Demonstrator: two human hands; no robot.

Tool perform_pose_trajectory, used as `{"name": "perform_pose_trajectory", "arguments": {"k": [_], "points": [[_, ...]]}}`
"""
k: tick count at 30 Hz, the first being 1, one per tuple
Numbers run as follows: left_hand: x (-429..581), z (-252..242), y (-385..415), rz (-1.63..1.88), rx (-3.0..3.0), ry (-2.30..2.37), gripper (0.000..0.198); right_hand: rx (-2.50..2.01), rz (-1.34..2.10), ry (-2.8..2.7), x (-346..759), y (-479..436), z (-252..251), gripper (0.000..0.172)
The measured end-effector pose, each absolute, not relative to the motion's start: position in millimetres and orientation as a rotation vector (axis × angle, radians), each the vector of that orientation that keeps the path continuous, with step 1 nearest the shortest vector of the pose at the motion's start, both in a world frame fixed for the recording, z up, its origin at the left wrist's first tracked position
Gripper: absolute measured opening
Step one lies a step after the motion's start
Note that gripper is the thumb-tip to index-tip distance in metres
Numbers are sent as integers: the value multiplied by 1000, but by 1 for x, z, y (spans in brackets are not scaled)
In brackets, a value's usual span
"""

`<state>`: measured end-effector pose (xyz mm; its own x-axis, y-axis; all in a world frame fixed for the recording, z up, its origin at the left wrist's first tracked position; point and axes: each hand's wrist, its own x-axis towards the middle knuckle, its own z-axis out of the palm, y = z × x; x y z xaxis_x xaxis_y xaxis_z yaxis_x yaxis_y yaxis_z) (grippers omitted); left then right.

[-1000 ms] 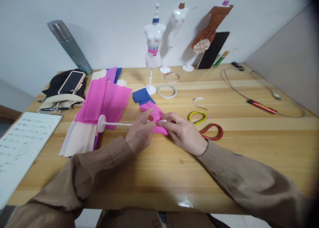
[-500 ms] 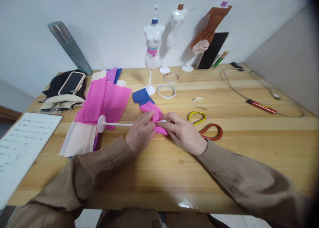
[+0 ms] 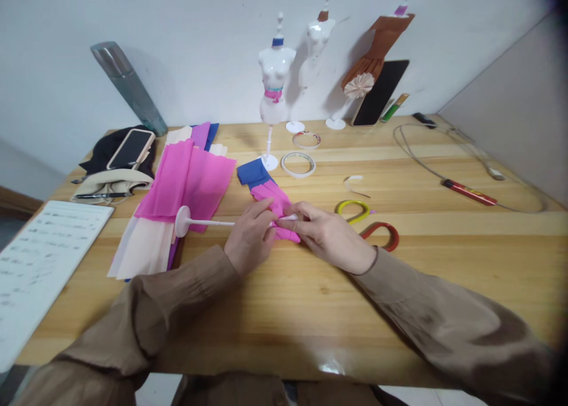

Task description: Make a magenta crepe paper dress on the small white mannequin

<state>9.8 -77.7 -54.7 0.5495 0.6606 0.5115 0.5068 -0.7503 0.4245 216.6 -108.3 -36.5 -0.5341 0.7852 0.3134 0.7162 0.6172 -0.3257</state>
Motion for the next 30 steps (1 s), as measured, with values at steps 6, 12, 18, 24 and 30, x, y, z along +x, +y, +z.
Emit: {"name": "perform_pose_trajectory", "arguments": {"k": [6,12,18,24,30], "points": [[13,-56,-76,984,2561,959,17,-1179,197,-2445,217,-107,-40,43],[13,-53,-76,966,2516,990,18,-1181,188,-2483,217,-107,-38,44],[15,-53,-76,972,2541,1032,17,-1110,288,-2360,218,-104,-43,40],[20,-53,-77,941,2544,1069,17,-1080,329,-2283,217,-103,-45,32],[18,-49,-85,887,2739,1033,16,-1017,387,-2111,219,-100,-43,26]]}}
